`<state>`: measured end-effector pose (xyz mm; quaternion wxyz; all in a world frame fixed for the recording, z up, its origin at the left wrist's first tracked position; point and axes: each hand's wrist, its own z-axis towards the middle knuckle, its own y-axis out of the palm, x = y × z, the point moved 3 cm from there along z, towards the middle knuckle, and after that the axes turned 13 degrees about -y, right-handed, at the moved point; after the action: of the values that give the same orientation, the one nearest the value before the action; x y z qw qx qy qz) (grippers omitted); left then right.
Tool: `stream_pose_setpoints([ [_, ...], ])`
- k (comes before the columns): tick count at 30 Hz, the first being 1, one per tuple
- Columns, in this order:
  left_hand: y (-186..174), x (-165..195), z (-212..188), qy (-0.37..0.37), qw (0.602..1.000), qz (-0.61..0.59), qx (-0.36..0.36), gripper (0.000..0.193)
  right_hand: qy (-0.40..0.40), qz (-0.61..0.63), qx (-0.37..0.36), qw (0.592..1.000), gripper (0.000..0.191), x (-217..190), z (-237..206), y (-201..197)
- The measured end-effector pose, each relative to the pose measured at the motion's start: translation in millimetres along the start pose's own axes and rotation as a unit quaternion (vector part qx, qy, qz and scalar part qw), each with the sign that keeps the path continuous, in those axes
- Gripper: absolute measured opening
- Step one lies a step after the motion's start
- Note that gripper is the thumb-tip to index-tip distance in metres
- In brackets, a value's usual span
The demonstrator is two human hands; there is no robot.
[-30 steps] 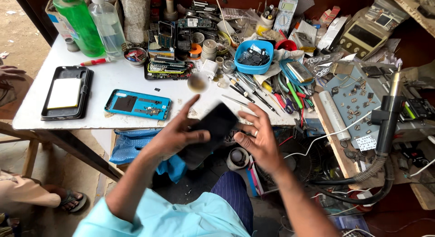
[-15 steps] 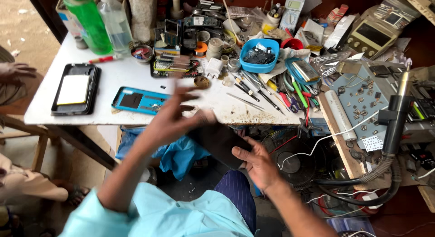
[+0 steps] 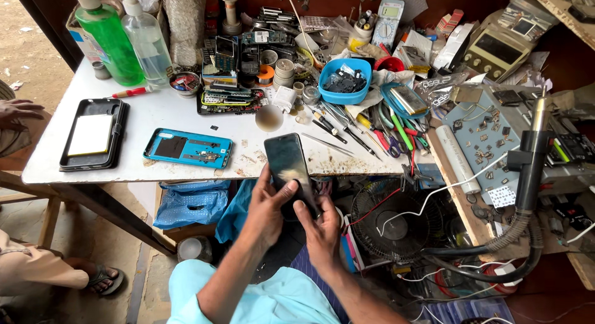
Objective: The person holds a smartphone and powers it on, then removes the back cover and battery to expose the internals. They use a screwdriver to work on the internal components, handle small parts from the workbench, then reattach the back cover and power the phone on again, tapping the screen as a video plays.
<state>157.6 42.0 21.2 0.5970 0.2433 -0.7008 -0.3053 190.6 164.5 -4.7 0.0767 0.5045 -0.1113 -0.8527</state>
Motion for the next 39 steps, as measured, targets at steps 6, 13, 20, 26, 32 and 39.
stream_pose_setpoints([
  [6, -11.5, 34.8, 29.0, -0.063, 0.996, -0.005, -0.06, 0.082, -0.25, -0.438, -0.124, 0.855, 0.04, -24.2, 95.7, -44.9],
  [13, -12.4, 47.2, 52.0, -0.116, 0.983, -0.043, -0.138, 0.1, -0.168, -0.482, -0.227, 0.83, 0.038, 1.5, 160.1, -69.8],
  [20, -23.2, 41.1, 68.7, -0.132, 0.983, -0.05, -0.115, 0.097, -0.094, -0.08, -0.015, 0.992, 0.025, 31.2, 158.0, -70.1],
  [26, -21.4, 39.6, 67.4, -0.117, 0.984, -0.06, -0.121, 0.096, 0.007, 0.242, 0.005, 0.97, 0.018, 13.6, 124.7, -14.9],
  [32, -17.1, 42.6, 64.1, -0.1, 0.985, -0.061, -0.123, 0.095, -0.046, 0.22, -0.001, 0.974, 0.026, -4.7, 116.4, 18.2],
  [39, -16.5, 42.2, 64.7, -0.112, 0.986, -0.057, -0.113, 0.096, -0.032, 0.193, 0.023, 0.98, 0.028, 2.8, 117.0, 17.2],
])
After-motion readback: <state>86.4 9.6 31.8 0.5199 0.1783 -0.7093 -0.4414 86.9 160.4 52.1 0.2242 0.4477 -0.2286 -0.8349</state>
